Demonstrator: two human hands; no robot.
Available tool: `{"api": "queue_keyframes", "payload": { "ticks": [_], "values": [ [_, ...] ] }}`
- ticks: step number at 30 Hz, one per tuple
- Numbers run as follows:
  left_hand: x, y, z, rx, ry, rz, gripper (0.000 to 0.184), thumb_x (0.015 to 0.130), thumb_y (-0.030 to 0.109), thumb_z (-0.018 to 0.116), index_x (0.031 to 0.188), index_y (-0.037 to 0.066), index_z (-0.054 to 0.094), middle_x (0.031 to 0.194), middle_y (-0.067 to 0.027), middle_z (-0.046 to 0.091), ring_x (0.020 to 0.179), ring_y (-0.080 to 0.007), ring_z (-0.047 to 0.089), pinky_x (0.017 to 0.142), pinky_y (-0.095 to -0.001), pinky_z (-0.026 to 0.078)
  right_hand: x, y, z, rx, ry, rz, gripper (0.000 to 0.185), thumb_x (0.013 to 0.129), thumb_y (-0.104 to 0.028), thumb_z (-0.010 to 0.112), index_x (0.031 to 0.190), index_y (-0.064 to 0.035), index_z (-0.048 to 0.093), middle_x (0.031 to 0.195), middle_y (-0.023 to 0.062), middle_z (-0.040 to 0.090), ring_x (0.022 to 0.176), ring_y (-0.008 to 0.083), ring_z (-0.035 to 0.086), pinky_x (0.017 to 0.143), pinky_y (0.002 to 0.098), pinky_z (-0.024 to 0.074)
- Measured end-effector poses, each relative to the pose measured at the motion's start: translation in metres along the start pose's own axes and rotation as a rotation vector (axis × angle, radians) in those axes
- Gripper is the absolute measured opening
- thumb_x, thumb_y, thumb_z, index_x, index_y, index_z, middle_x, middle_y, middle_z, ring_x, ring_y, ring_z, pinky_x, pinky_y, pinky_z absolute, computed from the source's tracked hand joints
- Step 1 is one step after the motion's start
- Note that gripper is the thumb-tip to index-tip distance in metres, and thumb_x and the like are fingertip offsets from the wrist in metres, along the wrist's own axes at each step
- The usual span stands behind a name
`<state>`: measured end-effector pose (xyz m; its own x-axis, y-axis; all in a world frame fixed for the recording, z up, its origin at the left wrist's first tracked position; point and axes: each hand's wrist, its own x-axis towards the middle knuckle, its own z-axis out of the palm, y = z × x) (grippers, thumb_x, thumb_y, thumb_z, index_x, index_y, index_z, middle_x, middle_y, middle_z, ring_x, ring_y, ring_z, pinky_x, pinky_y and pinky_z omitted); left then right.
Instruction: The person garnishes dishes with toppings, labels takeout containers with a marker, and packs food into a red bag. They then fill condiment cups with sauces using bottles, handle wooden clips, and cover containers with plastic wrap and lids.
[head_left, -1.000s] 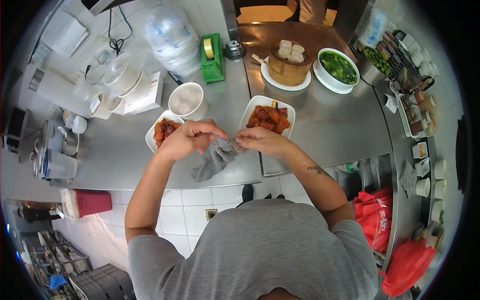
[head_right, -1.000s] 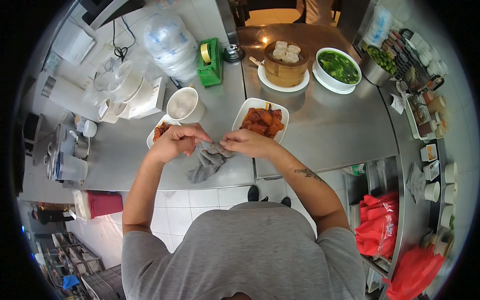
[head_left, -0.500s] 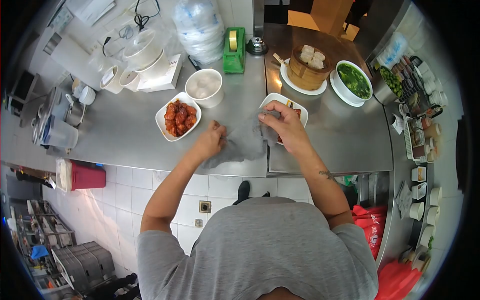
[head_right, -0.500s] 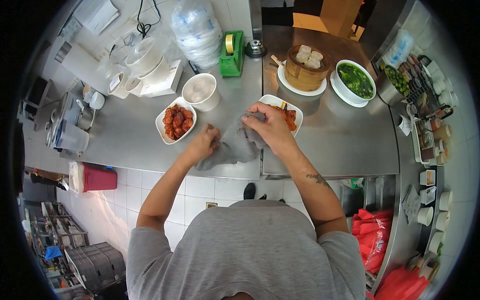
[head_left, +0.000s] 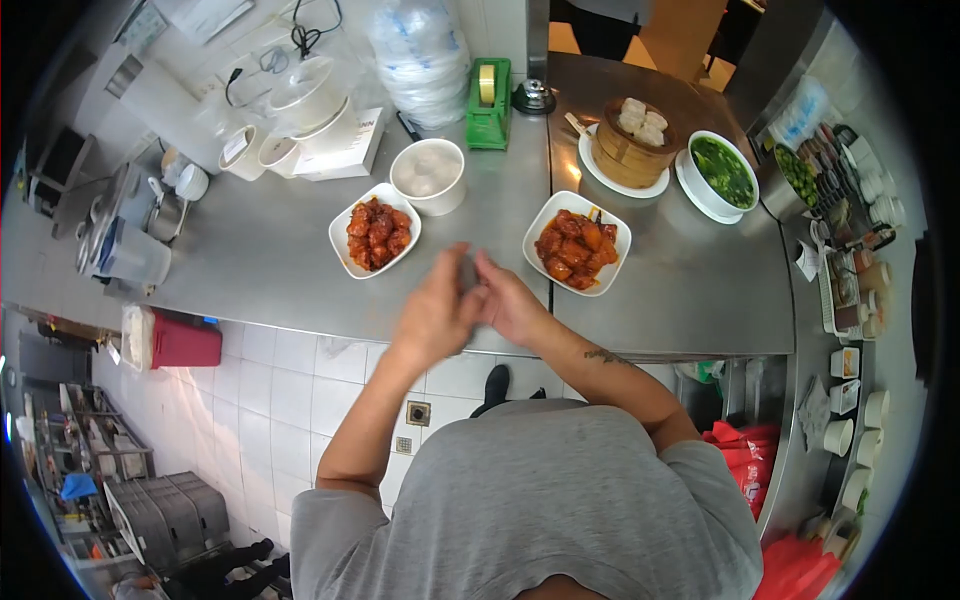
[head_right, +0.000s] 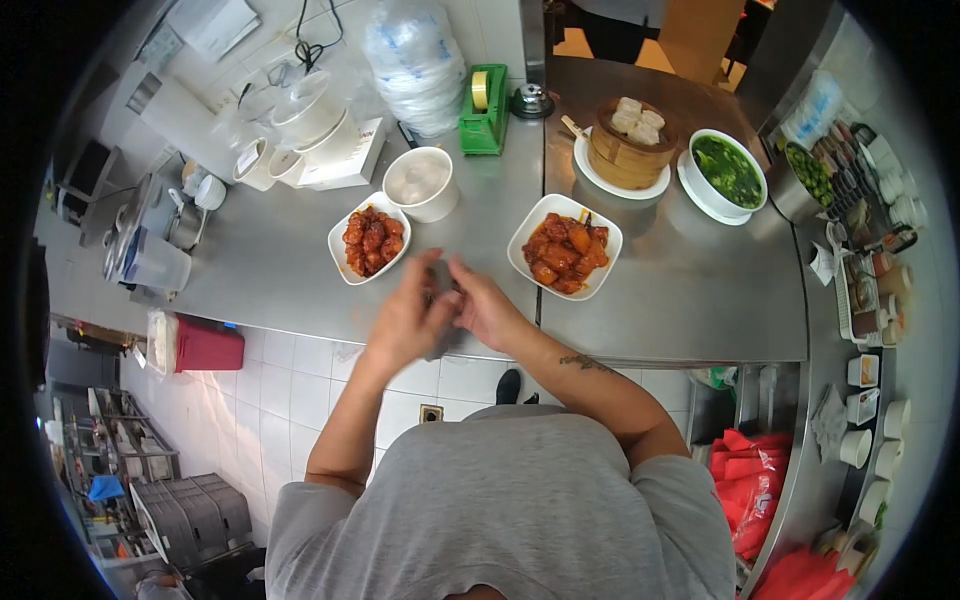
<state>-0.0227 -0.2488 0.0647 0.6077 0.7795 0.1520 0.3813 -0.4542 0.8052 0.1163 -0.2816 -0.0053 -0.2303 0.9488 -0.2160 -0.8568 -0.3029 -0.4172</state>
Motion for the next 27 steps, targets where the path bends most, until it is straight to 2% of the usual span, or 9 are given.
{"api": "queue_keyframes", "payload": {
  "ticks": [2,5,8,11,14,19,21,25,27],
  "values": [
    [-0.008,0.019,0.008,0.115,-0.071,0.176,0.032,0.087,0.009,0.056,0.117,0.005,0.044,0.081,-0.0092,0.056,0.073,-0.0149,0.059,0.065,-0.0311,0.048,0.001,0.006,0.006,0.006,0.164,-0.007,0.018,0.09,-0.028,0.054,0.098,-0.0127,0.059,0.09,-0.0008,0.061,0.083,0.0123,0.059,0.073,0.0314,0.0496],
    [-0.014,0.012,0.001,0.049,-0.123,0.102,0.026,0.089,0.011,0.055,0.113,0.003,0.047,0.087,-0.0103,0.059,0.075,-0.017,0.057,0.068,-0.0336,0.047,0.012,0.011,-0.023,-0.128,0.053,0.027,0.02,0.088,-0.022,0.055,0.101,-0.0068,0.058,0.098,0.0043,0.063,0.091,0.0165,0.061,0.08,0.0332,0.0489],
    [-0.022,-0.016,-0.023,0.089,0.215,-0.036,0.025,0.092,0.016,0.052,0.113,0.003,0.049,0.089,-0.0082,0.059,0.073,-0.0173,0.054,0.065,-0.032,0.046,0.006,-0.002,-0.004,-0.111,0.066,0.073,0.023,0.087,-0.021,0.056,0.102,-0.0042,0.058,0.102,0.0065,0.063,0.096,0.0189,0.06,0.084,0.0349,0.0475],
    [-0.027,-0.043,-0.023,-0.011,0.169,-0.07,0.026,0.095,0.023,0.047,0.114,0.006,0.053,0.094,-0.01,0.059,0.07,-0.0199,0.055,0.06,-0.029,0.045,0.007,0.0,0.004,0.016,0.079,0.169,0.03,0.089,-0.026,0.052,0.108,-0.0034,0.057,0.103,0.0085,0.063,0.097,0.021,0.06,0.088,0.0369,0.0456],
    [-0.029,-0.036,-0.027,-0.385,0.245,-0.386,0.026,0.096,0.026,0.046,0.113,0.007,0.056,0.09,-0.0043,0.057,0.063,-0.0109,0.047,0.056,-0.0227,0.039,0.017,0.002,0.004,0.106,-0.019,0.187,0.033,0.089,-0.024,0.049,0.114,-0.0037,0.054,0.11,0.0095,0.061,0.103,0.0232,0.058,0.094,0.0385,0.0426],
    [-0.025,-0.09,-0.046,-0.719,-0.04,-0.42,0.052,0.095,0.044,0.042,0.118,-0.002,0.053,0.091,-0.0068,0.059,0.05,-0.0081,0.039,0.049,-0.0246,0.037,0.028,0.001,0.015,0.091,-0.007,0.23,0.037,0.087,-0.023,0.051,0.118,-0.002,0.052,0.112,0.0107,0.06,0.105,0.0248,0.057,0.097,0.0407,0.041],
    [-0.034,-0.097,-0.042,-0.798,-0.014,-0.558,0.051,0.095,0.042,0.043,0.116,-0.002,0.054,0.089,-0.0084,0.06,0.049,-0.0081,0.039,0.047,-0.0249,0.037,0.029,-0.002,0.02,0.094,-0.009,0.206,0.037,0.086,-0.022,0.052,0.117,-0.0011,0.052,0.11,0.0107,0.061,0.104,0.0245,0.057,0.096,0.0407,0.0422],
    [-0.054,-0.109,-0.036,-0.667,0.171,-0.612,0.046,0.094,0.042,0.045,0.101,-0.002,0.058,0.08,-0.0065,0.058,0.047,-0.0083,0.04,0.042,-0.0244,0.035,0.027,-0.006,0.03,-0.218,-0.071,0.107,0.036,0.079,-0.009,0.06,0.114,-0.0029,0.053,0.108,0.0092,0.06,0.093,0.019,0.06,0.084,0.0349,0.0487],
    [-0.055,-0.097,-0.041,-0.779,0.24,-0.591,0.041,0.094,0.04,0.047,0.093,0.001,0.059,0.074,-0.0046,0.056,0.046,-0.0087,0.041,0.041,-0.0249,0.035,0.022,-0.012,0.045,-0.729,-0.101,0.214,0.037,0.077,-0.007,0.061,0.114,-0.0041,0.054,0.106,0.008,0.061,0.091,0.017,0.061,0.08,0.0336,0.0493]
  ]
}}
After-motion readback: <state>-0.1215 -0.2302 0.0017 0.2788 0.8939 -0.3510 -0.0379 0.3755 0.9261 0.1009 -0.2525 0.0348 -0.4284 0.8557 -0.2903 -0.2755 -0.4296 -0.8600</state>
